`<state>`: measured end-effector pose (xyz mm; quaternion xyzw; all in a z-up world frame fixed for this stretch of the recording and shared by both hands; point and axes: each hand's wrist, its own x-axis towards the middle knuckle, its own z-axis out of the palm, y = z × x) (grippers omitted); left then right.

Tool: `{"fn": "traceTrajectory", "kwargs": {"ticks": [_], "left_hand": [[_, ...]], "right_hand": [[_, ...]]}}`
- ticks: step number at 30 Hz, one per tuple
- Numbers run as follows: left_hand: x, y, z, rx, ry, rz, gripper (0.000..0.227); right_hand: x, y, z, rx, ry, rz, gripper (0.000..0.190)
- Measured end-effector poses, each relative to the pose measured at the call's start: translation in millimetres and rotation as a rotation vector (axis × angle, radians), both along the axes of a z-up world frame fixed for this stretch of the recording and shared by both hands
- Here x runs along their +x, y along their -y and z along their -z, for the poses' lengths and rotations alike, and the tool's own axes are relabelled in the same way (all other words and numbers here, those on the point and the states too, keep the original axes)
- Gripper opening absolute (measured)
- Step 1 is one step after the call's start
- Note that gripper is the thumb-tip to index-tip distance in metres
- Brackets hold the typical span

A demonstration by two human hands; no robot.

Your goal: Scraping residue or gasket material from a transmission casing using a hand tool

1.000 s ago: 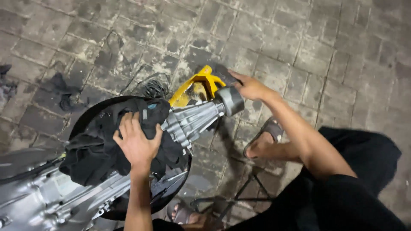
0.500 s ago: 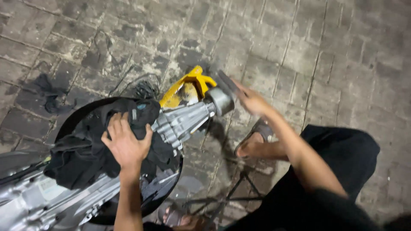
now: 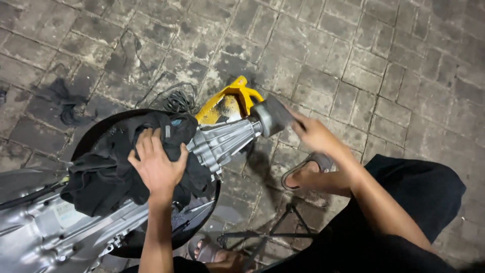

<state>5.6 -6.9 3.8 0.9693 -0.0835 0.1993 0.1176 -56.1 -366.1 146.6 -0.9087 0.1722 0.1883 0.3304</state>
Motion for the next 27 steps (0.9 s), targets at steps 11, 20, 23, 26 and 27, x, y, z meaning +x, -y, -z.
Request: {"fn": "traceTrajectory", "kwargs": {"ticks": [11, 20, 23, 26, 27], "left_hand": [[-4, -3, -9, -0.004, -0.049, 0.031, 0.068], [1, -1, -7, 0.004, -0.032, 0.004, 0.067], [-2, -4, 0, 0.004, -0.010, 0.008, 0.067], [-2, 0, 0, -0.031, 0.010, -0.001, 0.067], [-2, 0, -3, -0.037, 0.019, -0.009, 0.067]], "right_hand": [[84, 12, 85, -0.353, 0.075, -0.334, 0.052], [79, -14, 53, -0.468, -0.057, -0.316, 0.050], [90, -6, 62, -0.435, -0.004, -0.371, 0.050], [54, 1, 35, -0.395, -0.001, -0.392, 0.051], [39, -1, 23, -0.383, -0.027, -0.359, 0.049]]}}
